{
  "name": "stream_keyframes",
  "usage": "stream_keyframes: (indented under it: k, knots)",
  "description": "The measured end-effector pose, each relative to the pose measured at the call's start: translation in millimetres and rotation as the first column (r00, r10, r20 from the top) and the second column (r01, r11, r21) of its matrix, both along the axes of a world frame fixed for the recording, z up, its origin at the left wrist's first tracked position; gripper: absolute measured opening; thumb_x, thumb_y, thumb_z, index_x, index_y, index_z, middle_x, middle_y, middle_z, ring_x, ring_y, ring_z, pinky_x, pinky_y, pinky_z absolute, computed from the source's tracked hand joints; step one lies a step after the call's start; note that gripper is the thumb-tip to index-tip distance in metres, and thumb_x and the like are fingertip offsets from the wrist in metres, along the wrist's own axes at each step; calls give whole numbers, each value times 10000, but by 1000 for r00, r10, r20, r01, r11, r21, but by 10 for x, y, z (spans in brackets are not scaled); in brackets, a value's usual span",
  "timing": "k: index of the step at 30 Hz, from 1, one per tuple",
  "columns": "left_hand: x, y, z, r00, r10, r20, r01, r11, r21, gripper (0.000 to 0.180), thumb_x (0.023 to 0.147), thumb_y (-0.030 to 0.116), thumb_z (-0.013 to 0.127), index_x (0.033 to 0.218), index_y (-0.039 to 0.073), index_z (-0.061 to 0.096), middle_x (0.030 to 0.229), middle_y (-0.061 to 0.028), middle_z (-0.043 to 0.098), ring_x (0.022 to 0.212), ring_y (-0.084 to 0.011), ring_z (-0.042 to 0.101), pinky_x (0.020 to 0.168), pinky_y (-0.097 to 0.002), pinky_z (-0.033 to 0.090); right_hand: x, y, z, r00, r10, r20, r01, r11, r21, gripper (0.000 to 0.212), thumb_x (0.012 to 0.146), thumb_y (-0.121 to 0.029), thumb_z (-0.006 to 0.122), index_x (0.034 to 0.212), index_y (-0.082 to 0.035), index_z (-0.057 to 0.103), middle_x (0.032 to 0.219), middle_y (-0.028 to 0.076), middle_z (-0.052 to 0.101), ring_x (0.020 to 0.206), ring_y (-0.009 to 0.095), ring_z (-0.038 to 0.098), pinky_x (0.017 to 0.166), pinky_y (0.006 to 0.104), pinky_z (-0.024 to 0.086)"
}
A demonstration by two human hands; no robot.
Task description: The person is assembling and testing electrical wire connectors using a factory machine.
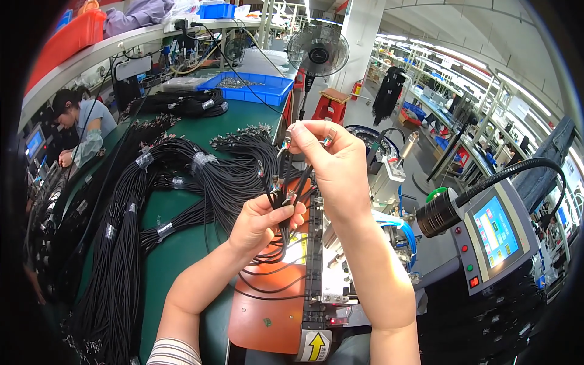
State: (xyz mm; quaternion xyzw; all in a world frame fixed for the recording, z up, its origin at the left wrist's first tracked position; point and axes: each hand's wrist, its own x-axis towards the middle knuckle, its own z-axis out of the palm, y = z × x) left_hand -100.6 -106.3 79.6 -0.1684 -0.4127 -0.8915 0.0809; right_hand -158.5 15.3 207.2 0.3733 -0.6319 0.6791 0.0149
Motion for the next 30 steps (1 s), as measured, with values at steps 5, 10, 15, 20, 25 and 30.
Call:
stream_keyframes:
  k: [5, 10, 15, 20, 25, 30]
  knots:
    - [-20, -55, -24, 999, -37, -27, 39, 998, 57, 215, 924, 76, 642, 1127, 9, 655, 1037, -118, 701, 868, -153, 676, 796, -285, 549, -60, 14, -13, 988, -33, 153, 64, 977, -201, 315, 968, -270, 606, 1124, 0, 652, 998, 48, 665, 810, 79, 597, 677, 217, 438]
    - [-12, -34, -42, 997, -68, -26, 69, 997, 32, 222, 921, 69, 642, 1135, 12, 648, 1033, -119, 701, 873, -162, 674, 796, -296, 545, -98, 35, 38, 965, 73, 251, -46, 993, -110, 304, 960, -264, 608, 1107, -3, 665, 998, 54, 671, 795, 74, 599, 676, 212, 446]
    - [-30, -27, -77, 992, -122, -32, 124, 991, 57, 215, 920, 58, 636, 1131, 17, 645, 1008, -115, 699, 846, -170, 663, 792, -304, 537, -73, 31, 39, 983, 79, 166, -65, 994, -83, 259, 920, -204, 656, 1080, -2, 684, 951, 46, 688, 747, 64, 600, 662, 205, 448]
    - [-44, -46, -89, 986, -162, -46, 166, 981, 104, 202, 923, 51, 626, 1121, 20, 643, 981, -111, 695, 816, -170, 646, 798, -312, 531, -32, 50, 62, 998, 18, 54, -16, 999, -47, 242, 888, -176, 696, 1062, -7, 697, 889, 30, 696, 715, 52, 595, 625, 200, 436]
    - [-54, -61, -83, 982, -178, -55, 184, 976, 119, 189, 929, 60, 618, 1112, 21, 644, 970, -107, 692, 813, -160, 634, 793, -308, 528, -18, 37, 24, 1000, 7, 0, -7, 999, -32, 234, 887, -197, 701, 1042, -21, 706, 865, 15, 691, 714, 41, 586, 596, 193, 410]
    - [-57, -69, -104, 979, -197, -44, 201, 971, 126, 183, 934, 65, 614, 1108, 21, 646, 967, -103, 689, 814, -158, 627, 790, -304, 525, -3, 40, 53, 1000, -26, -13, 27, 998, 61, 242, 875, -224, 718, 1021, -32, 712, 832, -8, 679, 703, 32, 575, 583, 190, 386]
